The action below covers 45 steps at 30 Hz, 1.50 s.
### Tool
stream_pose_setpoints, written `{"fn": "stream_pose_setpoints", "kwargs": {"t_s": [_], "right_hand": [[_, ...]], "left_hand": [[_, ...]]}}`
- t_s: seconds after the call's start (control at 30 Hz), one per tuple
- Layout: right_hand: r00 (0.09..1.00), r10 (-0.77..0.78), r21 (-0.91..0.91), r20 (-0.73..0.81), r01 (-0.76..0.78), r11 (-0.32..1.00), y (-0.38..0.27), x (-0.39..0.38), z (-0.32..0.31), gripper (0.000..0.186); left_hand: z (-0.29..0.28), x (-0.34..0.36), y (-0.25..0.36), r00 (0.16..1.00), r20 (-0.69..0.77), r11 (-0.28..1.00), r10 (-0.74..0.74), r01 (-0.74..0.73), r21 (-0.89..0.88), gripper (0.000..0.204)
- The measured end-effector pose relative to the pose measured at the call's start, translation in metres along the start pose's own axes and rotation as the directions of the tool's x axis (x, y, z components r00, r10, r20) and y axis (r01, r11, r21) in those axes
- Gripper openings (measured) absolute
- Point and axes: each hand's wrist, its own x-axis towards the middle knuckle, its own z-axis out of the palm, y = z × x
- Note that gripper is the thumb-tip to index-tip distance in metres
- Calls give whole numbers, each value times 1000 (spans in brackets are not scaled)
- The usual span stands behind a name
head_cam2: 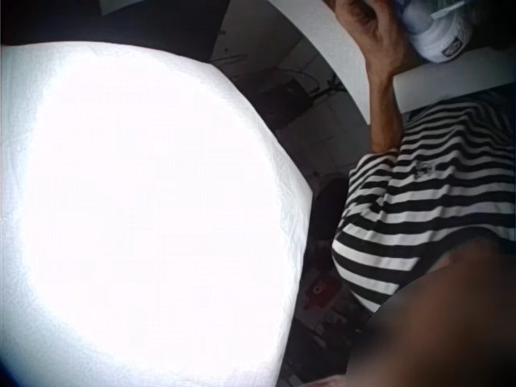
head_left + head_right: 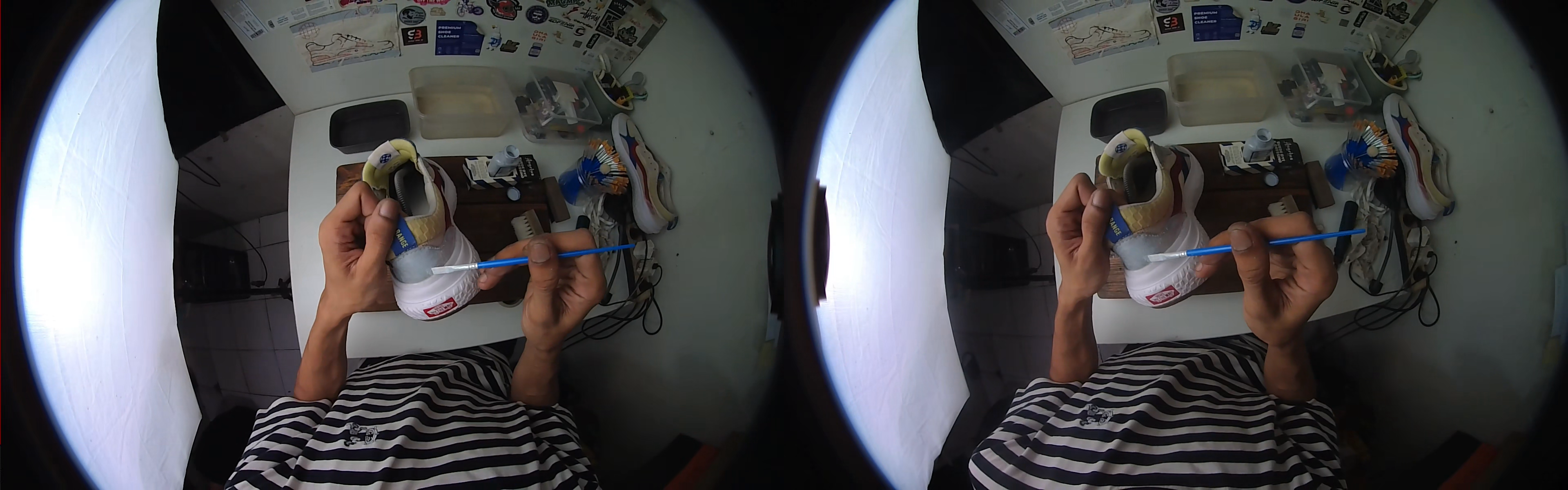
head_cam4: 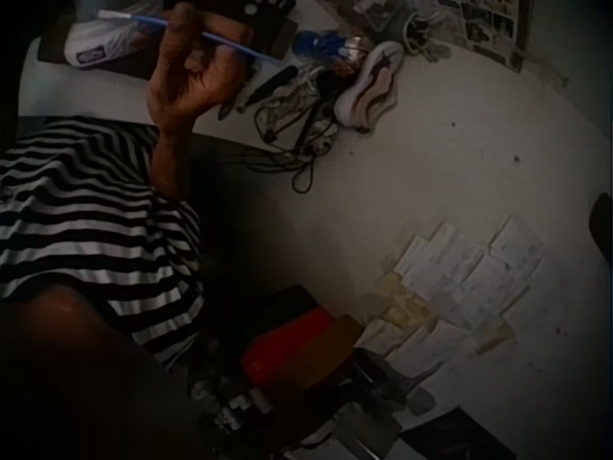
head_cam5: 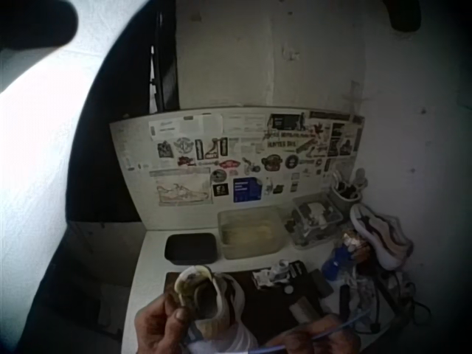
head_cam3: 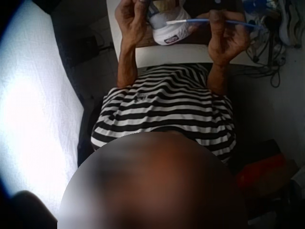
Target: The person is painting the midsole area of a sneaker with white paint using a fine-tipped brush.
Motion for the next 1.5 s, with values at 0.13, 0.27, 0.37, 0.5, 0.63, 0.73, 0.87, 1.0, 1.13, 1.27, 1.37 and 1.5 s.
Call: {"fn": "stream_pose_setpoints", "kwargs": {"t_s": [0.13,0.27,0.37,0.5,0.63,0.73,0.87,1.0,1.13,1.27,1.37,1.5], "right_hand": [[999,22,36,25,-23,999,1,-2,3,10],[999,30,64,13,-31,997,5,1,-4,10],[999,37,88,-3,-37,995,5,2,-7,10],[999,18,91,36,-22,996,5,3,-4,9],[998,66,84,12,-67,994,11,3,-10,9],[996,91,155,-11,-88,984,13,3,-11,10],[997,65,131,44,-70,989,13,5,-7,11],[995,98,113,-6,-97,989,14,5,-11,12],[997,76,147,35,-80,986,14,5,-9,12],[993,118,161,2,-117,980,19,5,-11,11],[996,93,168,-4,-91,982,18,5,-12,11],[999,46,59,3,-46,997,15,7,-11,13]], "left_hand": [[-2,0,-1,1000,13,999,22,-23,30,30],[-1,2,0,1000,11,999,27,-28,20,30],[-2,2,0,1000,17,999,21,-22,31,30],[-3,2,0,999,31,997,30,-32,63,30],[-2,2,3,998,48,995,30,-34,91,30],[-2,2,1,998,52,994,30,-35,102,30],[-5,2,1,999,43,994,33,-37,103,31],[-4,3,1,998,50,993,38,-43,111,30],[-4,2,2,999,45,994,26,-31,107,30],[-4,2,1,998,56,996,32,-37,82,29],[-3,2,-1,999,28,998,37,-39,57,30],[0,3,0,999,24,999,32,-33,37,30]]}}
